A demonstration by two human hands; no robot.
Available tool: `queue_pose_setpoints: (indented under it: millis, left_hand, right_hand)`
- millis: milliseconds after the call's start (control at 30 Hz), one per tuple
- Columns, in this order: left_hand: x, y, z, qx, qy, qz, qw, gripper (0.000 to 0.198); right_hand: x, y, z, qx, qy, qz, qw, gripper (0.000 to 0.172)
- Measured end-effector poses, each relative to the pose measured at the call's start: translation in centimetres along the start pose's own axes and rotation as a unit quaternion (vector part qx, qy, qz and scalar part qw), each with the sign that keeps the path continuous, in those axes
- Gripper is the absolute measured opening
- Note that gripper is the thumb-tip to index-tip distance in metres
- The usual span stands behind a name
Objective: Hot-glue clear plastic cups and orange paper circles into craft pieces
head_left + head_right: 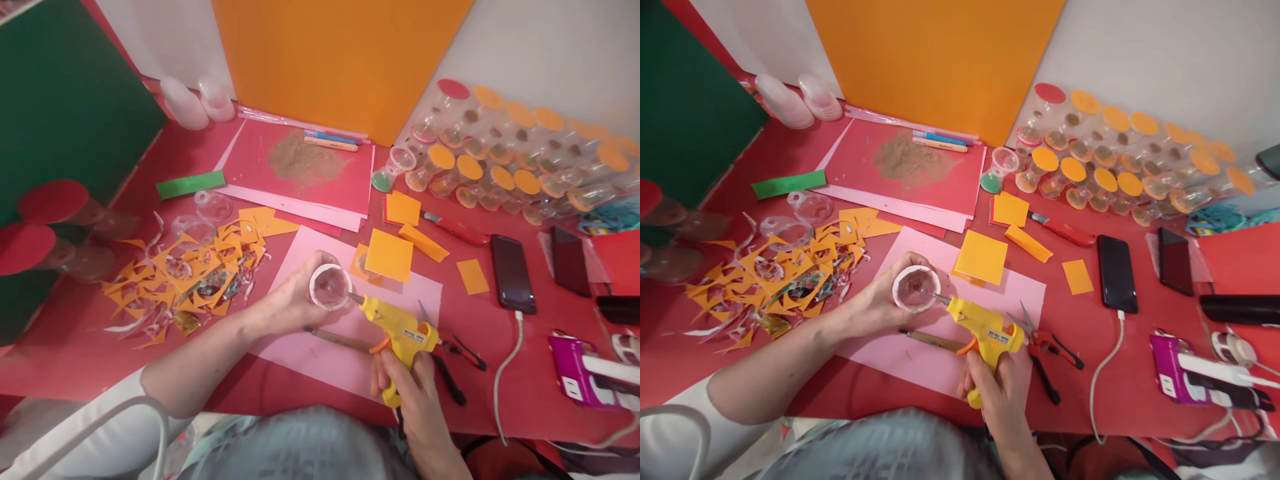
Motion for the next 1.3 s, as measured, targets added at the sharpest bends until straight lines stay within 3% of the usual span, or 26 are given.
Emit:
queue_pose_setpoints:
  millis: [433, 967, 1300]
  left_hand:
    - [-0.8, -0.2, -0.1, 0.0, -0.024, -0.02, 1.0, 0.036]
    - [-0.5, 0.4, 0.0, -0.019, 0.006, -0.036, 0.999, 0.036]
    - [-1.2, 0.2, -0.3, 0.033, -0.05, -0.076, 0.995, 0.038]
  right_hand:
    - [0.1, 0.1, 0.2, 0.013, -0.016, -0.026, 0.999, 0.044]
    - [0.1, 0.1, 0.0, 0.041, -0.004, -0.028, 0.999, 0.042]
    - [-0.1, -0.5, -0.3, 0.024, 0.011, -0.016, 1.0, 0.043]
Point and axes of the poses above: each hand's wrist, its own z-axis towards the middle knuckle, its own x-axis out of the back of the hand, y = z × x, the point moved 7 cm from there along z, towards the middle knuckle, and after that the axes turned 7 degrees about -x, right-handed, at the moved point
